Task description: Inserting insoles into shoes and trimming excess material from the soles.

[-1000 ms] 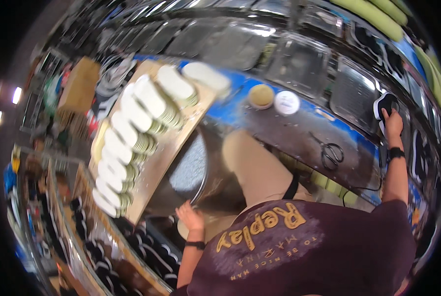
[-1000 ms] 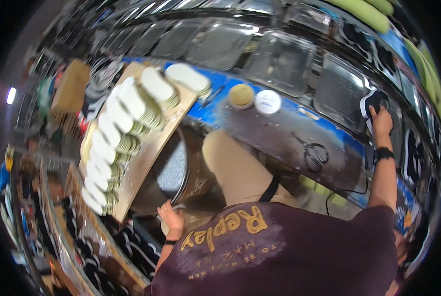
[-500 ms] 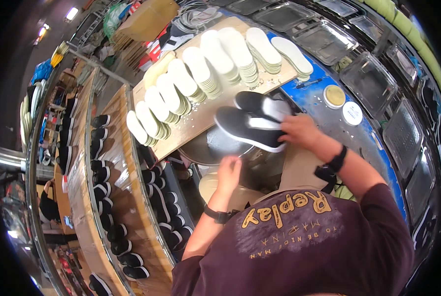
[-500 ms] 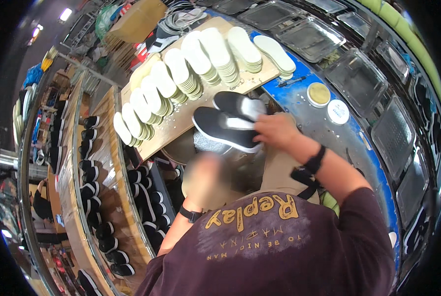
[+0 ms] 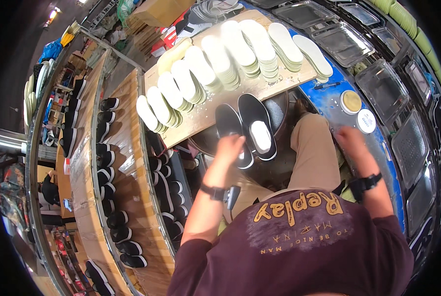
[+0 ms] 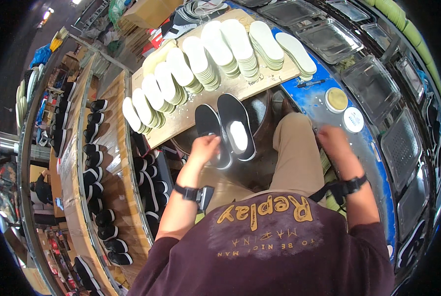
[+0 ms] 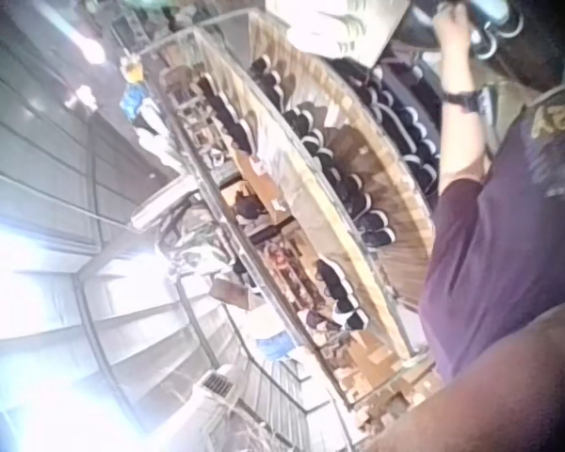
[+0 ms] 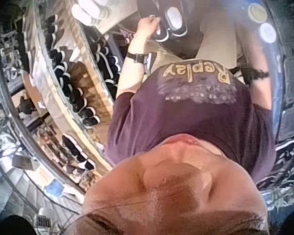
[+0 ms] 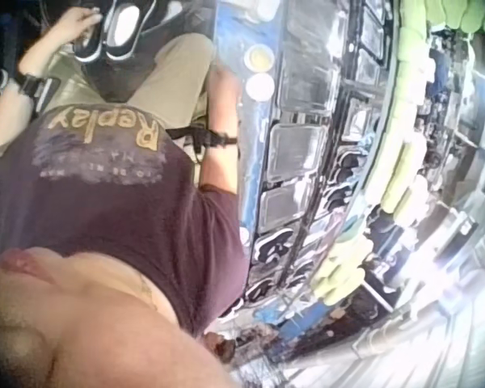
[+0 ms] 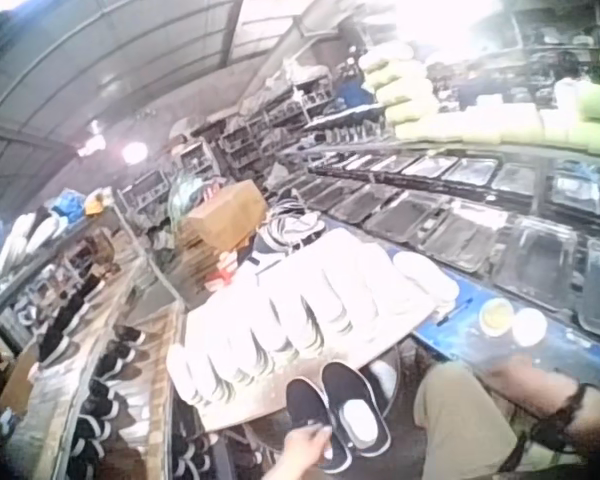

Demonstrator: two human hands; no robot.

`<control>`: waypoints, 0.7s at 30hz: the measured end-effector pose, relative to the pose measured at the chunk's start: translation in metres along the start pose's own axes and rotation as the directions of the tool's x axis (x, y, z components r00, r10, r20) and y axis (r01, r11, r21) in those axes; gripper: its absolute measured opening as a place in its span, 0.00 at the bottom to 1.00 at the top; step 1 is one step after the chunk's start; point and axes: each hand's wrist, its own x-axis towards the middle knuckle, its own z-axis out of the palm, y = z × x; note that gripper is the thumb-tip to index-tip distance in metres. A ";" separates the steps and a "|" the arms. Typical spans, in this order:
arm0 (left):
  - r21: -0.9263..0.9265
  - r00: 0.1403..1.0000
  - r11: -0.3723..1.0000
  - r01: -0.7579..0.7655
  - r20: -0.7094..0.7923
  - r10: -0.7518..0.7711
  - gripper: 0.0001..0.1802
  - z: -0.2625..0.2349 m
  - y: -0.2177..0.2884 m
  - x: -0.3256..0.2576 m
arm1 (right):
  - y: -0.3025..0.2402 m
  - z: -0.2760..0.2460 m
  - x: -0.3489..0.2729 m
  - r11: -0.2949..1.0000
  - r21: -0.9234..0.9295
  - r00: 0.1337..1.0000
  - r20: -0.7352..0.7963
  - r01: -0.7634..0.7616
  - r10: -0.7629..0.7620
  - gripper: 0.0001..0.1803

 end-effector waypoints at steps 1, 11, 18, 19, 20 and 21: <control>0.200 0.995 0.978 -0.063 -0.065 0.078 0.25 0.011 -0.003 0.011 | 0.028 -0.017 -0.016 0.947 -0.278 0.982 0.047 -0.160 0.180 0.09; 0.090 0.823 0.971 -0.223 -0.517 0.237 0.20 0.050 -0.023 0.010 | 0.153 -0.005 -0.185 0.539 -0.434 0.615 -0.046 -0.722 0.787 0.40; -0.995 0.986 0.098 0.033 0.017 -0.166 0.16 0.014 -0.086 -0.028 | 0.116 0.019 -0.110 0.870 -0.195 0.889 -0.167 -0.454 0.427 0.22; -0.996 0.991 0.076 0.048 0.038 -0.127 0.17 0.010 -0.082 -0.031 | 0.090 0.021 -0.088 0.931 -0.086 0.925 -0.175 -0.354 0.336 0.22; -0.996 0.994 0.075 0.048 0.040 -0.104 0.17 0.004 -0.079 -0.038 | 0.054 0.024 -0.064 0.981 0.051 0.956 -0.221 -0.186 0.192 0.21; -0.996 0.996 0.076 0.052 0.047 -0.071 0.18 0.001 -0.072 -0.042 | 0.014 0.023 -0.043 0.993 0.070 0.979 -0.176 -0.092 0.103 0.21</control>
